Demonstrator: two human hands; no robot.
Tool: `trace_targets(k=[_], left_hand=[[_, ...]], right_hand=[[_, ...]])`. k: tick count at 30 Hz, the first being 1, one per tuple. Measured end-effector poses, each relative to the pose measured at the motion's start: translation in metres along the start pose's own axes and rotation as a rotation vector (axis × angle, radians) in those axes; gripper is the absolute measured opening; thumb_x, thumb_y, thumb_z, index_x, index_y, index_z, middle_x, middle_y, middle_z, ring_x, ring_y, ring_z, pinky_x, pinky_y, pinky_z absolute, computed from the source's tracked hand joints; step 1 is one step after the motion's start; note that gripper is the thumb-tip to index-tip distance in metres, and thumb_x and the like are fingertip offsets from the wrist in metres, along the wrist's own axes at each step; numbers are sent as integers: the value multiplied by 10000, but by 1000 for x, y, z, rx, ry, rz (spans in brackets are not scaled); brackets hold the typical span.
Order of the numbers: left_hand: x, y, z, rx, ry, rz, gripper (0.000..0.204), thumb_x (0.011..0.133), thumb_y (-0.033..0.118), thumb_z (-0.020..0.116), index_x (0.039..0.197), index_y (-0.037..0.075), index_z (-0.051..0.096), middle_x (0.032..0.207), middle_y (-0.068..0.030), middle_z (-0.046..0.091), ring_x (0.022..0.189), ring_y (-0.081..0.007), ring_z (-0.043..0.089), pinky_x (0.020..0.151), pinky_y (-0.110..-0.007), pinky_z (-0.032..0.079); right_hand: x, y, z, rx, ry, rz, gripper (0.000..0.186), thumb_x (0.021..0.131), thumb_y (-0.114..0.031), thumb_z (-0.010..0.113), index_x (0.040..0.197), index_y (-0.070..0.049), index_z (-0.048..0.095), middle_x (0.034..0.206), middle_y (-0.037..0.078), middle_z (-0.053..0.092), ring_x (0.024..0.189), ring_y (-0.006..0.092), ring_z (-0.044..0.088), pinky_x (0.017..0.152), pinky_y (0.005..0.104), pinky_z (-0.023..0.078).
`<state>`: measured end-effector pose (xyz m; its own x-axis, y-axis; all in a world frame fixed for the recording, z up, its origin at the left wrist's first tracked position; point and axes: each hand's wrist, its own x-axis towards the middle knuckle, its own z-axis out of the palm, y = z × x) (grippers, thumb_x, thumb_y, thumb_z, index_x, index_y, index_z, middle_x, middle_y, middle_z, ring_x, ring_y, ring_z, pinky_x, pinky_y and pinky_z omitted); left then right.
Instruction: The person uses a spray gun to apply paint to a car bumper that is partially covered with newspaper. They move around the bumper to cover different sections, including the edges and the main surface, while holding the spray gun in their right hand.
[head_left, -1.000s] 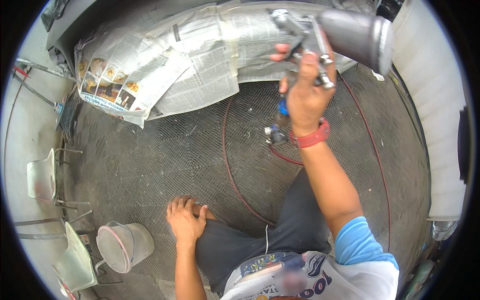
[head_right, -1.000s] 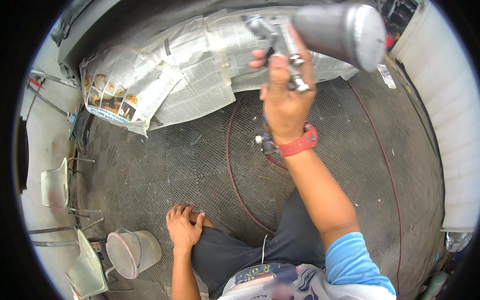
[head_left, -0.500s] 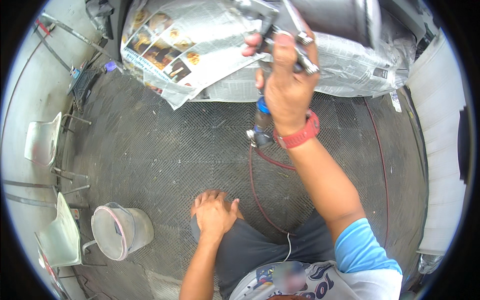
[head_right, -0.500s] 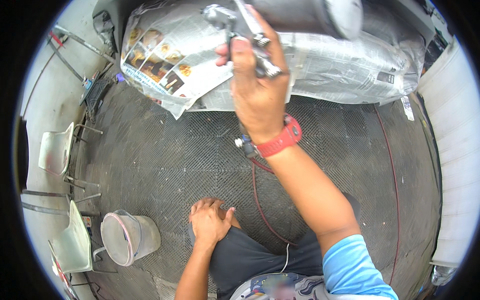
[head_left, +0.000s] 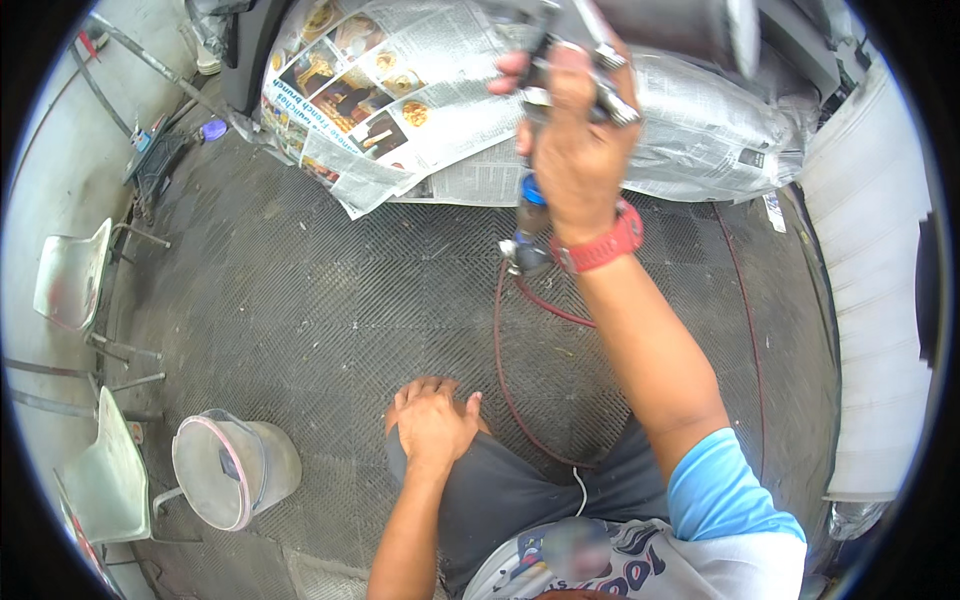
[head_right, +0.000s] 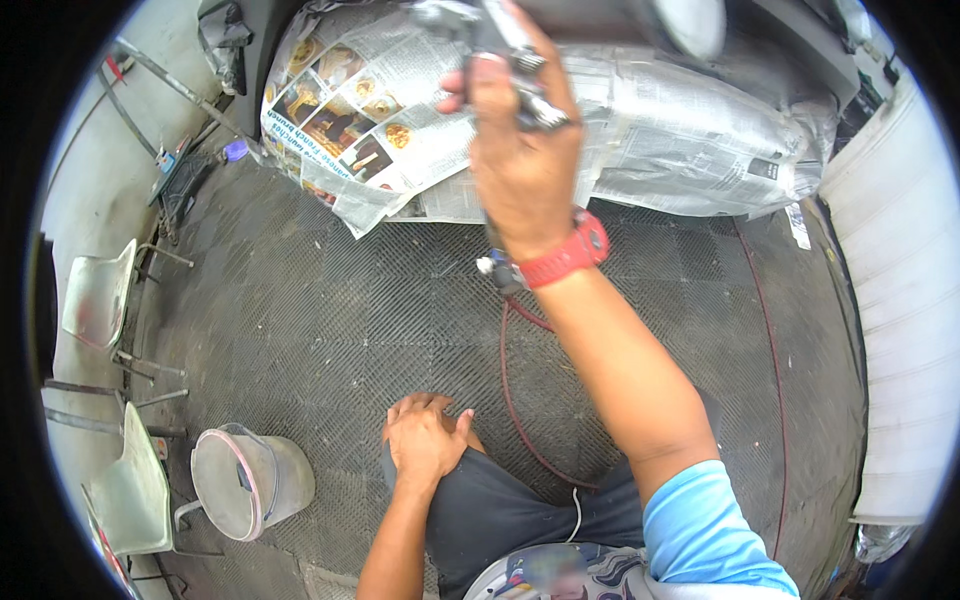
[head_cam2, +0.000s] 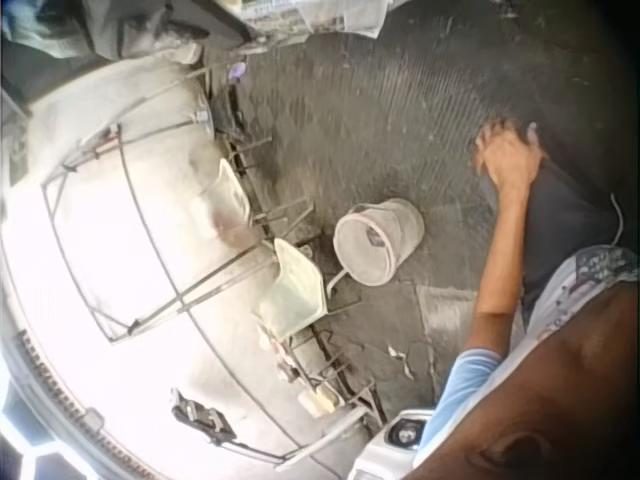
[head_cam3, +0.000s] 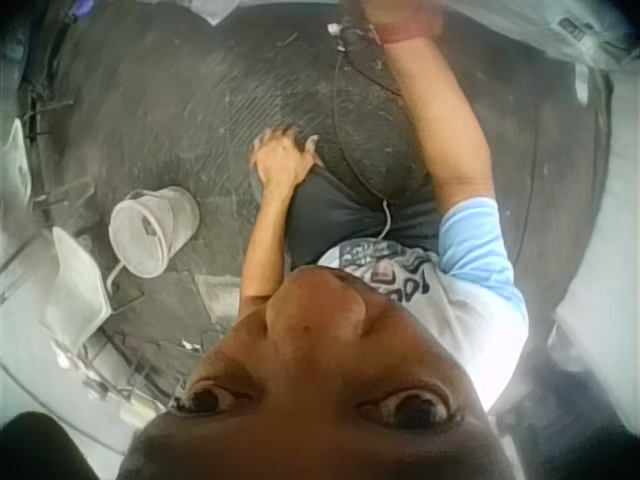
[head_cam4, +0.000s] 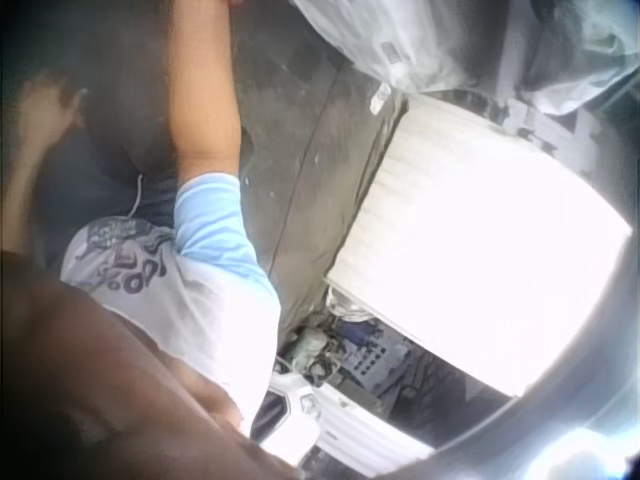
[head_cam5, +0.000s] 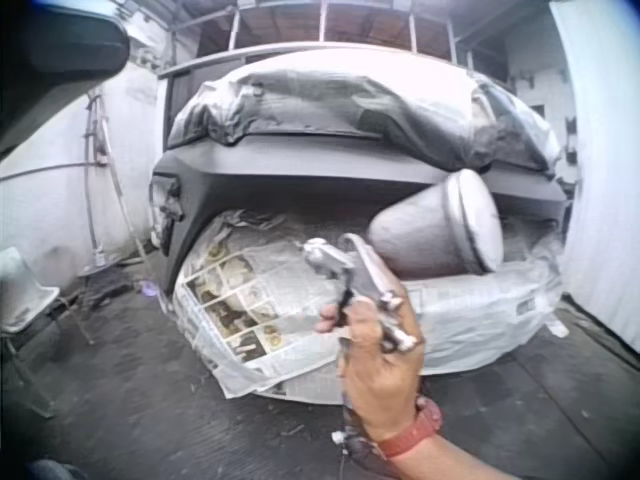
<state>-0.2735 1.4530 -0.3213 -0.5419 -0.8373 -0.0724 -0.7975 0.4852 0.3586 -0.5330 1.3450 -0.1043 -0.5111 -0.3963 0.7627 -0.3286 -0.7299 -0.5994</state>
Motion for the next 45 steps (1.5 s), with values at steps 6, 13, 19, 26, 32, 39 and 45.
trace_targets(k=[6,13,19,26,32,39,45], left_hand=[[11,-4,4,-13,-20,13,470,908,493,799,1184,115,842,1331,-113,774,1330,-323,648,1142,-576,460],[17,8,8,10,9,55,415,893,442,825,1124,99,849,1276,-136,791,1301,-340,667,1174,-490,440],[16,22,3,60,11,61,427,901,412,830,1180,88,826,1275,-157,776,1295,-340,662,1162,-495,449],[13,16,5,58,35,48,431,892,396,848,1189,85,823,1292,-152,771,1305,-349,652,1190,-501,425],[9,11,4,74,25,28,441,902,409,840,1201,86,822,1299,-150,770,1318,-356,644,1189,-503,431],[11,0,8,107,59,26,452,907,438,824,1189,84,831,1282,-168,783,1305,-350,662,1171,-495,447],[9,-3,-2,80,10,33,486,917,481,797,1231,111,826,1342,-126,765,1346,-352,634,1186,-517,440]], right_hand=[[-7,-51,-121,-339,115,-30,440,1183,-393,533,1468,-58,527,1104,195,780,936,265,799,507,271,525],[4,-110,-252,-598,239,-37,416,1184,-400,534,1419,-58,563,1110,196,778,950,256,787,514,272,511],[31,-141,-347,-646,426,5,402,1179,-375,552,1372,-25,597,1022,144,788,863,203,785,494,262,508],[90,-170,-413,-787,605,12,639,1179,-586,399,1251,2,640,927,140,794,777,192,792,463,269,512],[90,-186,-364,-700,483,1,623,1185,-563,394,1190,9,642,933,147,795,773,206,786,469,281,516],[53,-176,-207,-534,223,126,698,1158,-615,412,1282,17,682,981,179,798,845,211,786,482,269,489],[40,-159,-83,-355,-50,181,565,1194,-492,455,1533,-68,614,987,28,748,816,57,673,546,220,481]])
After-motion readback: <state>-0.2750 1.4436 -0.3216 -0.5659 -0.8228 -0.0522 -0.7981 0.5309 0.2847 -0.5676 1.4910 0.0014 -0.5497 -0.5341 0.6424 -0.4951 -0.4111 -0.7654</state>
